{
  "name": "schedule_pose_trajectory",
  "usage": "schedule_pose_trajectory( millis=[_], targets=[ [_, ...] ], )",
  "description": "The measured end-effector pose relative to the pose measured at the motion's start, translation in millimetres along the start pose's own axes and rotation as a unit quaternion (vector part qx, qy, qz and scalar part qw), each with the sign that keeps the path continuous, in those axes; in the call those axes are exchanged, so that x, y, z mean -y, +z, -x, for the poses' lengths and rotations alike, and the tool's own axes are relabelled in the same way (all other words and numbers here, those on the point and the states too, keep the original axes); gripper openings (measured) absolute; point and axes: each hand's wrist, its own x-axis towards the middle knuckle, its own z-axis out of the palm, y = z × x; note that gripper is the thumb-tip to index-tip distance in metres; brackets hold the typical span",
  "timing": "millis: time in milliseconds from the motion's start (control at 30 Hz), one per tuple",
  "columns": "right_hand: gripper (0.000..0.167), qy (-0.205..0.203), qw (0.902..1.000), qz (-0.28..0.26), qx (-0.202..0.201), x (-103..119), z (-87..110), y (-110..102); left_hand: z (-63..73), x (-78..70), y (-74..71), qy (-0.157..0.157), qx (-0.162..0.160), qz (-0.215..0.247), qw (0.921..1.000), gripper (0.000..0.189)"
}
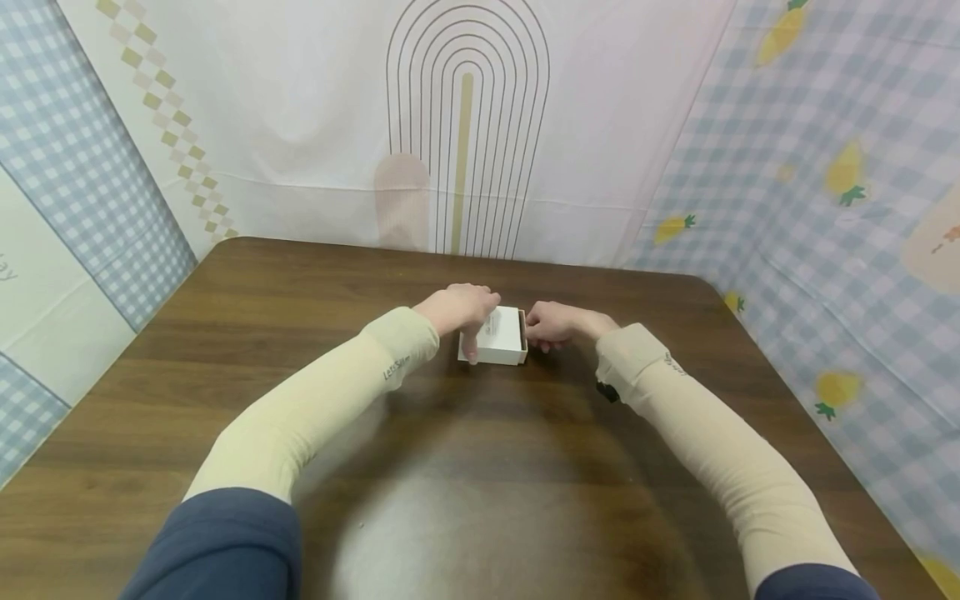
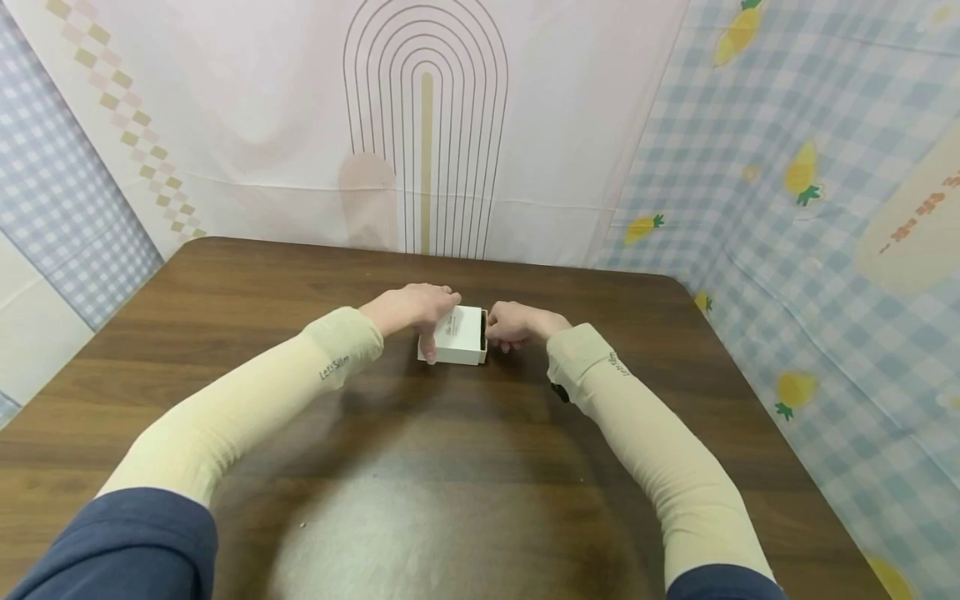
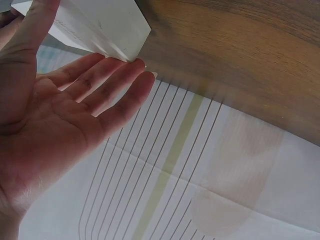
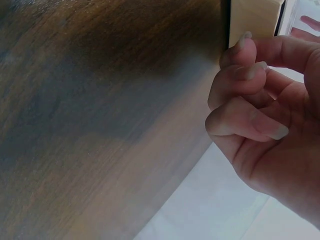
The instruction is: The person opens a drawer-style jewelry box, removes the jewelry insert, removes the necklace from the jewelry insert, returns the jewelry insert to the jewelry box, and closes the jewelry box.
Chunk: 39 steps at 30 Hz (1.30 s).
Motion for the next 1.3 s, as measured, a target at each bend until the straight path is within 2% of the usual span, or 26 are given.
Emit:
schedule_pose_trajectory(
  millis=[467,1300],
  targets=[
    [0.026,0.01,0.9999,-0.006,0.007,-0.7,1.4,-2.0,-0.5,0.1,0.5,0.006,0.004,-0.015,0.9999,0.088],
    [0.026,0.007,1.0,-0.001,0.005,-4.9,0.3,-2.1,1.4,0.2,-0.4,0.009,0.0,-0.006,0.9999,0.089]
  ],
)
